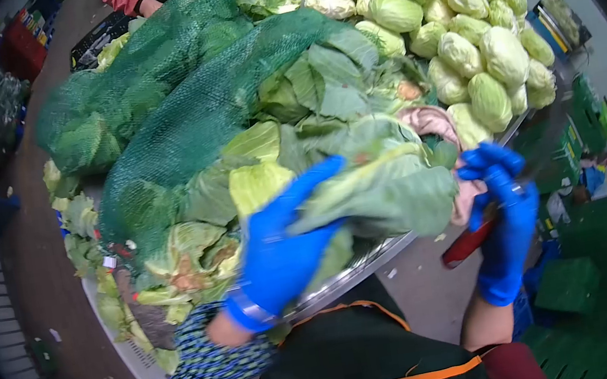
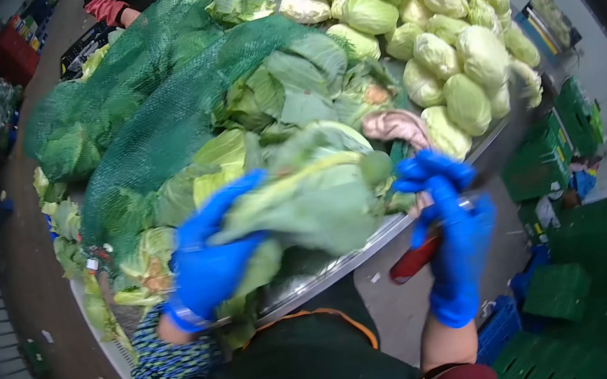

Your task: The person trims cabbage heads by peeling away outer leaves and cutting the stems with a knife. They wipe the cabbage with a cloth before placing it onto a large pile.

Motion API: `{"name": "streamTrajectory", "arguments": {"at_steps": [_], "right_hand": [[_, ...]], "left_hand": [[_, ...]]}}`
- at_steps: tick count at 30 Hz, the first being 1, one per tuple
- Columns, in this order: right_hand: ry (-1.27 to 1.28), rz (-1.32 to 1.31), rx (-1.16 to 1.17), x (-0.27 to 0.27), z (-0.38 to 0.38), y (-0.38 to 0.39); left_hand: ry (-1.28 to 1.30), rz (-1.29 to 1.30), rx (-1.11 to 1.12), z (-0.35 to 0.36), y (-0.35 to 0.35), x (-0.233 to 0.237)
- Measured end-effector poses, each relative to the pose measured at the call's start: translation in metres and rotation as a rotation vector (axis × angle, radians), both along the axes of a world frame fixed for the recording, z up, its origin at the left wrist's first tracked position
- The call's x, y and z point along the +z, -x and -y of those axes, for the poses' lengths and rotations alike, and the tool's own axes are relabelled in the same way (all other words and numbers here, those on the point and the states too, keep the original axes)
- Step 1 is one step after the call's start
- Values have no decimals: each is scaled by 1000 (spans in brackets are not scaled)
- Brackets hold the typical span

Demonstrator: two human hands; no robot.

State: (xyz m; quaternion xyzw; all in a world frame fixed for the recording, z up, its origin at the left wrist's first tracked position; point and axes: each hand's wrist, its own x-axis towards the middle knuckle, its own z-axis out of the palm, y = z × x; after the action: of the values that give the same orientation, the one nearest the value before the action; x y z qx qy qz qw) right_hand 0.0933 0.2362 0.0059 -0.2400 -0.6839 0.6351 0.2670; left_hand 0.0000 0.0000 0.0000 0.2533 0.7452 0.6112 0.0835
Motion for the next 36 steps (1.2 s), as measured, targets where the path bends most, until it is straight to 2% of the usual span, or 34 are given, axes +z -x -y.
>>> {"name": "streamTrajectory", "arguments": {"at_steps": [1,2,4,5,7,9,11,12,13,15,17,19,21,23,25,27,29,31,33,35,36], "right_hand": [[48,-119,-54,7,-1,3],[78,-137,-32,7,-4,8],[200,-100,40,-7,8,3],[288,-84,83,-21,11,9],[402,-42,268,-47,18,16],[485,93,365,-76,30,34],[433,359,433,-98,49,52],[434,343,496,-104,57,55],[456,267,569,-114,63,53],[307,166,656,-118,84,53],[472,153,853,-107,105,47],[529,112,1031,-112,121,31],[23,191,1087,-130,122,14],[-23,272,983,-140,121,1],[-55,381,880,-143,125,-11],[-188,434,790,-136,134,-23],[-146,502,743,-130,146,-31],[-238,493,688,-131,157,-36],[-262,456,621,-140,168,-30],[-376,643,721,-159,176,-24],[-376,634,711,-162,173,-20]], "left_hand": [[14,-6,-5,3,2,1],[-123,45,82,22,1,9],[-78,240,249,88,-13,29],[-55,252,290,117,-13,26],[20,245,228,165,-12,20],[273,329,339,194,-16,-25],[454,302,416,217,-28,-93],[351,381,498,227,-40,-121],[250,463,575,230,-52,-134],[300,437,624,217,-54,-121],[339,429,661,207,-56,-122],[166,399,667,200,-54,-132],[209,392,627,181,-59,-124],[238,274,497,167,-59,-111],[255,308,425,159,-59,-106],[411,201,343,157,-56,-110],[434,149,360,148,-59,-114],[413,88,421,139,-61,-115],[405,14,392,133,-62,-120],[432,44,348,132,-62,-121],[443,67,337,132,-59,-120]]}}
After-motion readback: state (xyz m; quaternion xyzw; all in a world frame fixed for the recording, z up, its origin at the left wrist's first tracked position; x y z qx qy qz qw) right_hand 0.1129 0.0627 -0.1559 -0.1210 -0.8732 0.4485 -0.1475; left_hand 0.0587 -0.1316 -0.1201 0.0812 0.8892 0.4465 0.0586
